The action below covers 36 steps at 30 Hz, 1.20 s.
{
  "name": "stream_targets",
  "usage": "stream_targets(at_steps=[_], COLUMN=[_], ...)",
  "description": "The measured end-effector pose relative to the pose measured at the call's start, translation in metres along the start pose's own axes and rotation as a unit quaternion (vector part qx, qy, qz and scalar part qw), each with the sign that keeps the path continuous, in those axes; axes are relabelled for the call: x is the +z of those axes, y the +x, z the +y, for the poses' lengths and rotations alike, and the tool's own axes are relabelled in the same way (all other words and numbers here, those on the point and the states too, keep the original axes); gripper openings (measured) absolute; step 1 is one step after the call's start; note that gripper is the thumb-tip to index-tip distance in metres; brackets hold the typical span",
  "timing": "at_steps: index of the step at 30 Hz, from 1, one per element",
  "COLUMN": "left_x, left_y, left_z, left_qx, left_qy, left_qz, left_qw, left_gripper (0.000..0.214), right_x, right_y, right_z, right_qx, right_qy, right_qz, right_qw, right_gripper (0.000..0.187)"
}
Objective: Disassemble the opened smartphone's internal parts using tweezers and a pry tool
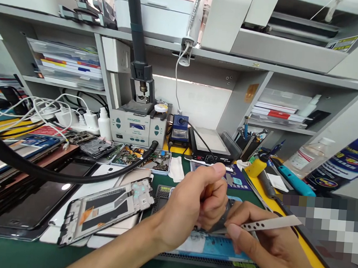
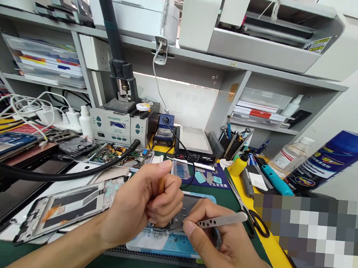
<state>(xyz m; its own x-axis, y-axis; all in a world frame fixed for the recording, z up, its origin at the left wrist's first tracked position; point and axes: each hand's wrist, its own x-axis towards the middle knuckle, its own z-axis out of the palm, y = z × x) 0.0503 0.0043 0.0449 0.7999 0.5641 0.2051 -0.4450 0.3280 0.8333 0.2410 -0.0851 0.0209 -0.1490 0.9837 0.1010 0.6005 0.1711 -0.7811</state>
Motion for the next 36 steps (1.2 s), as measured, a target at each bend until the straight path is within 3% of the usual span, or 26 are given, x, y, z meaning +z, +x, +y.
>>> stream_targets(at_steps=[4,10,16,19,25,36], left_x=[0.001,0.002,0.003,0.003,0.003,0.003], left_y=[-0.001,0.000,0.000,0.000,-0.001,-0.002], left_z=[0.002,0.005,0.004,0.003,0.004,0.005], left_qx=[0.007,0.012,0.013,0.012,0.015,0.023], left_qy=[-0.002,-0.003,-0.006,-0.008,-0.005,0.001], left_qz=[0.008,0.023,0.038,0.044,0.044,0.050], left_qw=[1.000,1.000,0.999,0.999,0.999,0.999], left_gripper=[0.053,0.054,0.054,0.053,0.053,0.054], right_x=[-0.002,0.005,0.007,0.005,0.000,0.001], right_y=[0.001,0.013,0.015,0.009,0.002,0.001], right_z=[-0.005,-0.019,-0.020,-0.014,-0.003,0.001], right_qx=[-0.010,-0.013,-0.016,-0.016,-0.008,-0.003], right_qy=[-0.036,-0.043,-0.035,-0.025,-0.011,0.010], right_qz=[-0.005,0.096,0.110,0.101,0.002,-0.013], right_qw=[0.999,0.994,0.993,0.994,1.000,1.000], right_gripper=[0.037,0.039,0.042,0.042,0.045,0.041])
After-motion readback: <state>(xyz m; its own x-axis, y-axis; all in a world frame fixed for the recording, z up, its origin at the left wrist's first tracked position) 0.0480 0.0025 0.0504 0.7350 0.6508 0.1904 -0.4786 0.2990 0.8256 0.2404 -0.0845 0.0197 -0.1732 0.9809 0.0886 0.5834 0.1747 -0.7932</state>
